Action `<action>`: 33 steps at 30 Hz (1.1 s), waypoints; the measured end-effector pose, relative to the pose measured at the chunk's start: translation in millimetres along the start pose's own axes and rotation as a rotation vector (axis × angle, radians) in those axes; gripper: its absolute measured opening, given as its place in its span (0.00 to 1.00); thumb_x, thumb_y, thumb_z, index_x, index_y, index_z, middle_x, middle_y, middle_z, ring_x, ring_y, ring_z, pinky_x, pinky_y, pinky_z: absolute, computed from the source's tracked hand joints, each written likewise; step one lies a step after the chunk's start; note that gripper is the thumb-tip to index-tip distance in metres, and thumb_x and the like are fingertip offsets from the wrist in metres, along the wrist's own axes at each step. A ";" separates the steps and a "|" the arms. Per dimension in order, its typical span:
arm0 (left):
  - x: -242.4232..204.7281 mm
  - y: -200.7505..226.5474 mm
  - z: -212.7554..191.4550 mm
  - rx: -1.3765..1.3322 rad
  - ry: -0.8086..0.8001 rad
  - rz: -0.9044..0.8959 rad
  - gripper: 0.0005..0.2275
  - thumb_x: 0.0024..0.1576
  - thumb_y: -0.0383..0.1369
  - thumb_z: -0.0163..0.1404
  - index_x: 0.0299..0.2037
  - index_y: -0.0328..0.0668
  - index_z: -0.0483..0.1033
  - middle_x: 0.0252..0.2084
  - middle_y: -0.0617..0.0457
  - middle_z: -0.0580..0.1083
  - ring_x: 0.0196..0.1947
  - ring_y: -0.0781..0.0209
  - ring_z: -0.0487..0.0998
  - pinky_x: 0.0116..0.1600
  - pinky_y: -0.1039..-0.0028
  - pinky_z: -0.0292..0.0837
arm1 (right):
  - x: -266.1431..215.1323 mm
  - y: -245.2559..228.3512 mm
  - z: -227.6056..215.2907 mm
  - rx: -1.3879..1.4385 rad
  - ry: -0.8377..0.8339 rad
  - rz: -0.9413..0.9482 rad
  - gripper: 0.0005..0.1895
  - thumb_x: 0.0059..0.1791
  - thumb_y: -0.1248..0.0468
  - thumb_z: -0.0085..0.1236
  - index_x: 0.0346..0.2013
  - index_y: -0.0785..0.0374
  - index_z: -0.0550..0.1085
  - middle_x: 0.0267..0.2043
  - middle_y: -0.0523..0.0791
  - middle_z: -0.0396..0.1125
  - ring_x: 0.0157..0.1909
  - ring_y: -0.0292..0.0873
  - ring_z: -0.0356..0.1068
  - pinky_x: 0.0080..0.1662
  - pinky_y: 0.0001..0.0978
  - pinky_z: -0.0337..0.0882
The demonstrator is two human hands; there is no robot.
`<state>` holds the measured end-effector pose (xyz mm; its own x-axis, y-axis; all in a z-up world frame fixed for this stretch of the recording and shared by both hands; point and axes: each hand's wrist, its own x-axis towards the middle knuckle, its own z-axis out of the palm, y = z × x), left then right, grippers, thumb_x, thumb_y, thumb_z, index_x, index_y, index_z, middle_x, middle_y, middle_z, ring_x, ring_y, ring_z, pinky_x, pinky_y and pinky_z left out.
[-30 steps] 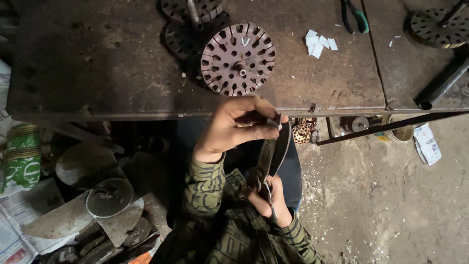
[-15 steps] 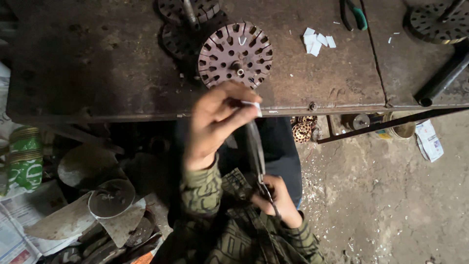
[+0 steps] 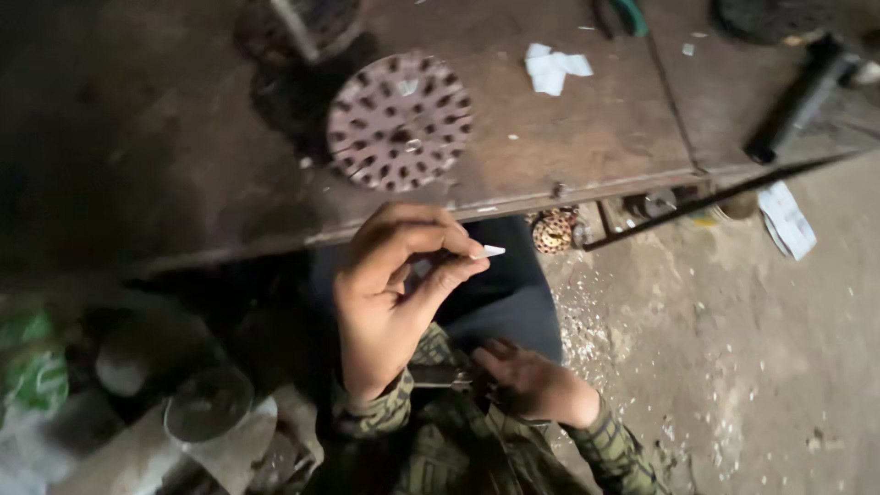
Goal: The person cuts small white rectangular pieces with shears and inserts them into the slots of a circular metal rotor. The person repeats this process, filling multiple slots on the rotor while seated at a workbench.
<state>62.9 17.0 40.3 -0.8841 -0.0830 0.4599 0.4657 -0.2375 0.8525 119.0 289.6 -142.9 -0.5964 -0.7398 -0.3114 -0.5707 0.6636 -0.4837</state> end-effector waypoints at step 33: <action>14.1 -28.4 55.0 0.134 -0.295 0.107 0.08 0.61 0.18 0.57 0.47 0.30 0.76 0.44 0.49 0.78 0.37 0.67 0.80 0.43 0.79 0.77 | 4.9 -116.8 -175.0 0.520 1.455 0.073 0.09 0.47 0.79 0.65 0.41 0.72 0.77 0.44 0.51 0.73 0.48 0.45 0.74 0.53 0.34 0.74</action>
<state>39.3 75.8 36.3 -0.7901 0.1874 0.5836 0.5732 -0.1117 0.8118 83.9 227.9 55.1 -0.8054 0.2389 0.5425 -0.4483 0.3531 -0.8212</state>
